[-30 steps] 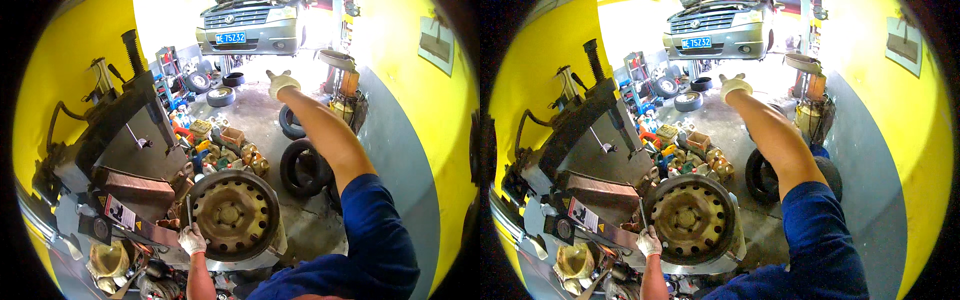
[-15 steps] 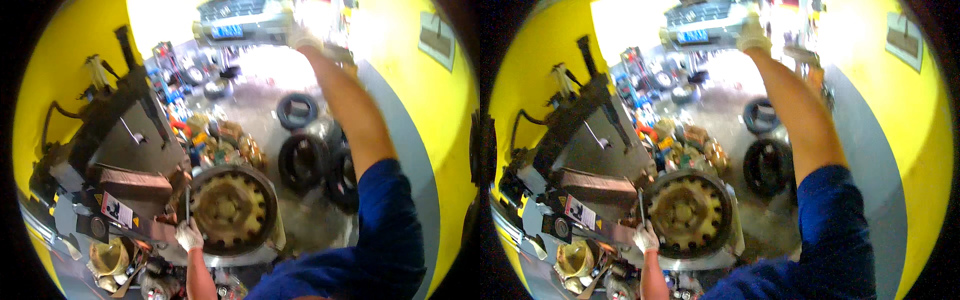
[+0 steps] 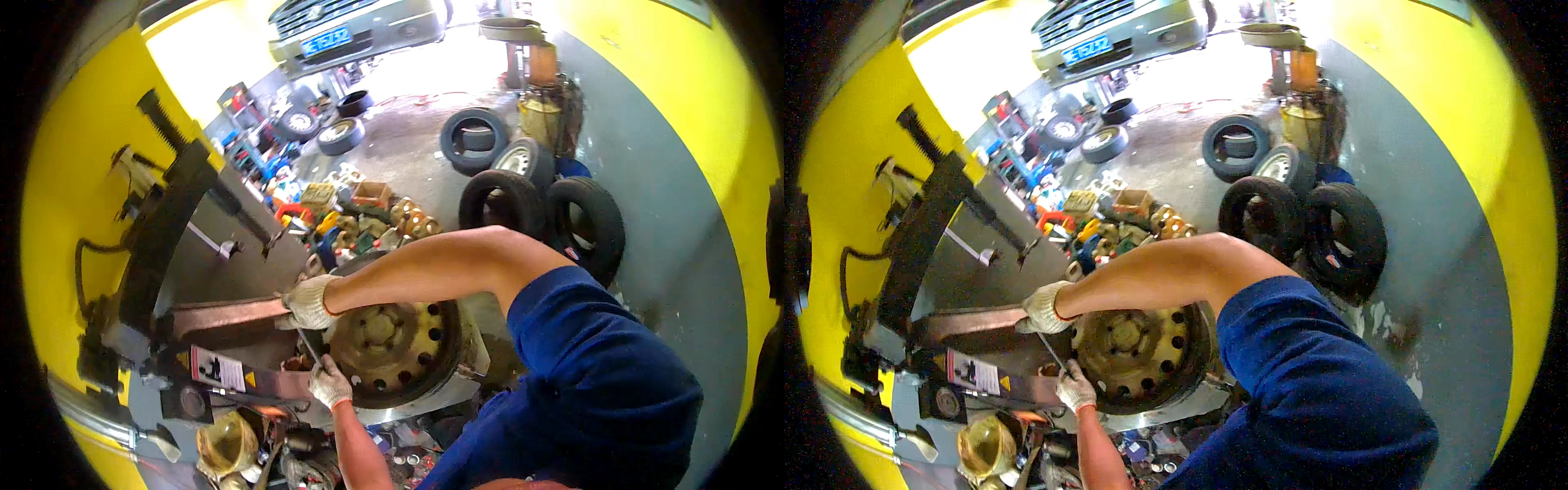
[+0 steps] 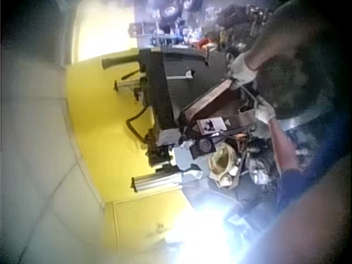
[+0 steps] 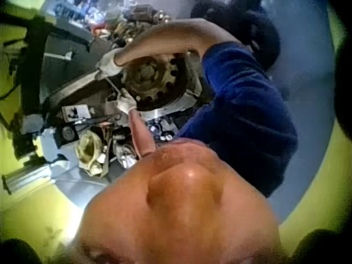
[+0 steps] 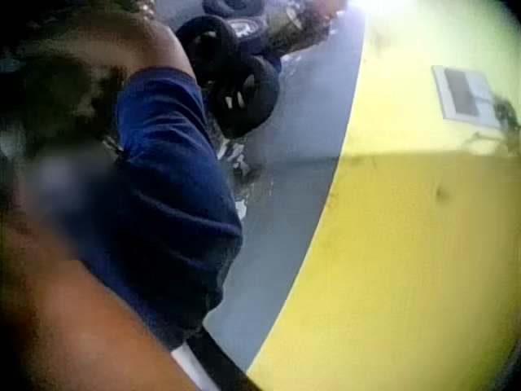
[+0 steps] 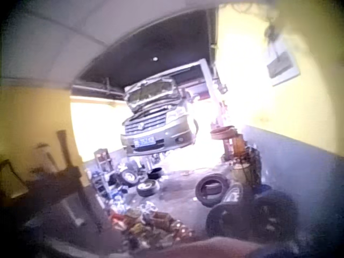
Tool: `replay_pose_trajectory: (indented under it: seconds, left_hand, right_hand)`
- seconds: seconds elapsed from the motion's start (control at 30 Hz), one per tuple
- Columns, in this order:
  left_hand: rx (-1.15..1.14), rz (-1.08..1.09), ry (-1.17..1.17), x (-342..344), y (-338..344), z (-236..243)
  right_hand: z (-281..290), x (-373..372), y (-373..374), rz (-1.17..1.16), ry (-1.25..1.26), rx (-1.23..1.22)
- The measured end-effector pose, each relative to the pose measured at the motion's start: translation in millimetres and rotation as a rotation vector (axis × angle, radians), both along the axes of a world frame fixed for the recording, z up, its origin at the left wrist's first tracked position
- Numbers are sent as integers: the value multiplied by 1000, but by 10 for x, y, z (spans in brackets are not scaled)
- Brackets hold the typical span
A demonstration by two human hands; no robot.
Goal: The person uses a tire changing machine to mount a tire onto a metal rim. They apply lubricant to the rim, position the tire, and use the machine's arm and rotating platform to seat the tire bead. The person then removes the tire from the machine and places it on the floor.
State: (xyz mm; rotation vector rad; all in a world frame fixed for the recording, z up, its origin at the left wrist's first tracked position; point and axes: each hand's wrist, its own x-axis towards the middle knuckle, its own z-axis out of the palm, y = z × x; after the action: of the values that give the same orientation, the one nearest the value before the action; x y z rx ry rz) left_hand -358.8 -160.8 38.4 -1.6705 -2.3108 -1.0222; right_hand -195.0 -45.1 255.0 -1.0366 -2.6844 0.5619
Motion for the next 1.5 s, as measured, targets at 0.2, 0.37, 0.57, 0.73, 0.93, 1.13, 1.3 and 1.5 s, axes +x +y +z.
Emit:
replay_pose_trajectory:
  seconds: [0.2,0.37,0.57,0.73,0.93,1.13,1.3,1.5]
  left_hand:
    - [-109,29,-86,-259,-63,-160]
    - [-240,111,178,-144,-37,-71]
    - [-381,347,-204,-531,119,-458]
    - [-416,235,-302,-260,70,-137]
    - [-387,257,-337,-161,88,-72]
    - [-169,153,-361,-561,-30,-419]
    - [-473,75,-379,8,143,206]
    - [-348,175,-402,-288,17,0]
  right_hand:
    - [28,-403,-229,6,-33,-35]
    - [-351,-679,196,124,-313,188]
    - [-371,-610,302,63,5,84]
    - [-320,-387,200,238,70,61]
    - [13,-330,0,43,-182,89]
    - [-251,-518,-42,207,-78,146]
    - [-445,-725,-11,254,-123,189]
    - [-249,-305,67,96,-7,195]
